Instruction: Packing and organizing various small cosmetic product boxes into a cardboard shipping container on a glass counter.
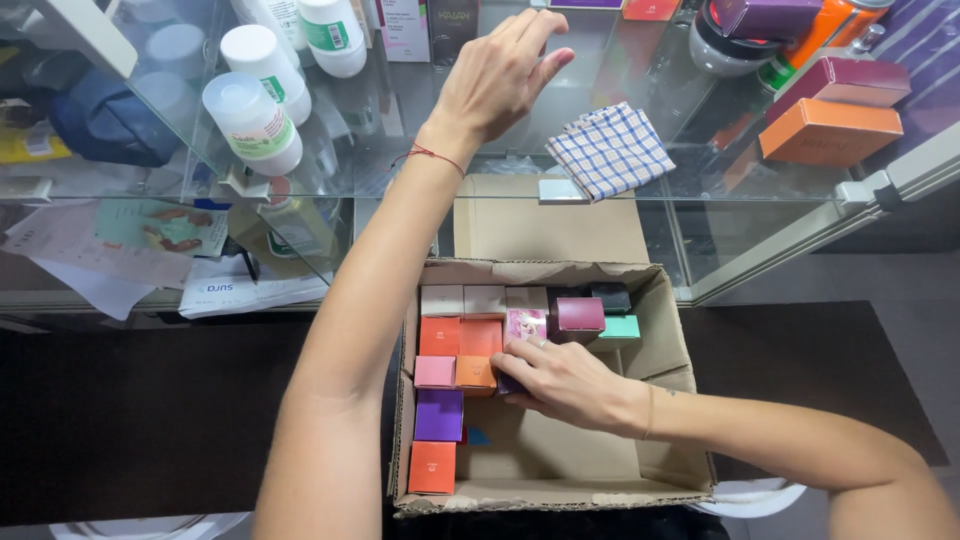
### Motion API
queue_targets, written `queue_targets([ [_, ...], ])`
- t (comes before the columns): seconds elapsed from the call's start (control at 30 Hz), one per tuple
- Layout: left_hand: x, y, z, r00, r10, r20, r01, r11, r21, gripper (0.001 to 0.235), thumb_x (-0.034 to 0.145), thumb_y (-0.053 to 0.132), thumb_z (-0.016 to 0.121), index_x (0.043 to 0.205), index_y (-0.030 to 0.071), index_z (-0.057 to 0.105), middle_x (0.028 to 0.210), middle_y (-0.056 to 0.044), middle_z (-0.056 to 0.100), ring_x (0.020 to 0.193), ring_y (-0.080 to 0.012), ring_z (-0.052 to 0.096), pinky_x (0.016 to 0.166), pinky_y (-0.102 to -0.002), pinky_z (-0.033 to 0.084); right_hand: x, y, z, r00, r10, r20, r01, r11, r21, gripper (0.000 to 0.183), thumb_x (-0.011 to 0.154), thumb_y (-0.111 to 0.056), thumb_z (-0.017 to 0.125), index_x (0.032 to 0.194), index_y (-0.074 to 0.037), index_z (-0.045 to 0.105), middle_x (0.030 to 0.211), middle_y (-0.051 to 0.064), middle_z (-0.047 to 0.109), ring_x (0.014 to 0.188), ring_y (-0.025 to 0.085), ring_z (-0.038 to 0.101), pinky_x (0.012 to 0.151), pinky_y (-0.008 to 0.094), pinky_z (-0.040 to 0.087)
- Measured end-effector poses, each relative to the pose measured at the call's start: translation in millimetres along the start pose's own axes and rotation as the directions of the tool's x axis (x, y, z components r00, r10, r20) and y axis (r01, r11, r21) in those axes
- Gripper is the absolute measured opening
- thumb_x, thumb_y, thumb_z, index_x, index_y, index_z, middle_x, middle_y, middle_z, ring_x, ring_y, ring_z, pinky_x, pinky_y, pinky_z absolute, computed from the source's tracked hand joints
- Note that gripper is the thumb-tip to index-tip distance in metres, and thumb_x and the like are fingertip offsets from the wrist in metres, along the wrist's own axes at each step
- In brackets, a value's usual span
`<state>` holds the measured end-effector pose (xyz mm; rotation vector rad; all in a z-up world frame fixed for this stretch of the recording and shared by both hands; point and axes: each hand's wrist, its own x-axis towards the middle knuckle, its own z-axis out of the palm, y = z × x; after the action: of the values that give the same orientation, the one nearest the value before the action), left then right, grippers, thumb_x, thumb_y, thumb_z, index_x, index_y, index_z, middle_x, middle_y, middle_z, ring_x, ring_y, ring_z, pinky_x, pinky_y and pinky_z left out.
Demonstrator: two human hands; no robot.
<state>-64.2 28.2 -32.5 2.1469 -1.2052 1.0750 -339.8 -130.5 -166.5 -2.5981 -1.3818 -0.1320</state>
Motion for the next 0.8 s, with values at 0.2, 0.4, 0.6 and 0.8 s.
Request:
queue_targets([
  [0.2,0,-1,1,1.0,-0.008,0.009,0.008,1.0,0.007,0.022,0.112,0.031,0.052,0.115,0.009,0.054,0.101,-0.008,0.065,0.082,-0.0288,0.064,0.049,-0.041,0.046,5,0,-8,0.998,-0.043,-0.039,0.041,0.997,-0.065,0.043,0.094,-0.032,0.077,0.121,-0.008,0.053,0.103,0.01,0.056,0.063,0.028,0.057,0.052,0.04,0.048],
  [0.4,0,-2,3,1.0,-0.005,0.002,0.005,1.0,0.021,0.018,0.111,0.028,0.055,0.112,0.009,0.054,0.094,-0.007,0.063,0.077,-0.0269,0.062,0.045,-0.039,0.042,6,0,-27,0.98,-0.12,-0.158,0.121,0.993,-0.009,0.06,0.098,-0.054,0.069,0.127,-0.003,0.058,0.116,0.016,0.057,0.084,0.032,0.055,0.067,0.043,0.05],
  [0.6,-1,-6,8,0.999,-0.028,0.037,0.026,0.998,0.053,0.016,0.11,0.027,0.054,0.106,0.012,0.056,0.093,-0.004,0.062,0.078,-0.0259,0.061,0.045,-0.038,0.044,41,22,-130,0.822,-0.185,-0.539,0.152,0.983,-0.105,0.019,0.1,-0.018,0.073,0.106,0.001,0.07,0.1,0.015,0.068,0.078,0.028,0.065,0.073,0.039,0.058],
  [0.8,-1,-10,11,0.992,-0.095,0.08,0.095,0.995,0.013,0.014,0.107,0.022,0.055,0.099,0.011,0.055,0.089,-0.004,0.059,0.073,-0.0261,0.057,0.041,-0.04,0.041,81,152,-183,0.77,-0.092,-0.631,-0.133,0.945,-0.3,0.007,0.108,-0.001,0.076,0.113,0.003,0.072,0.109,0.018,0.07,0.093,0.035,0.059,0.079,0.041,0.052],
])
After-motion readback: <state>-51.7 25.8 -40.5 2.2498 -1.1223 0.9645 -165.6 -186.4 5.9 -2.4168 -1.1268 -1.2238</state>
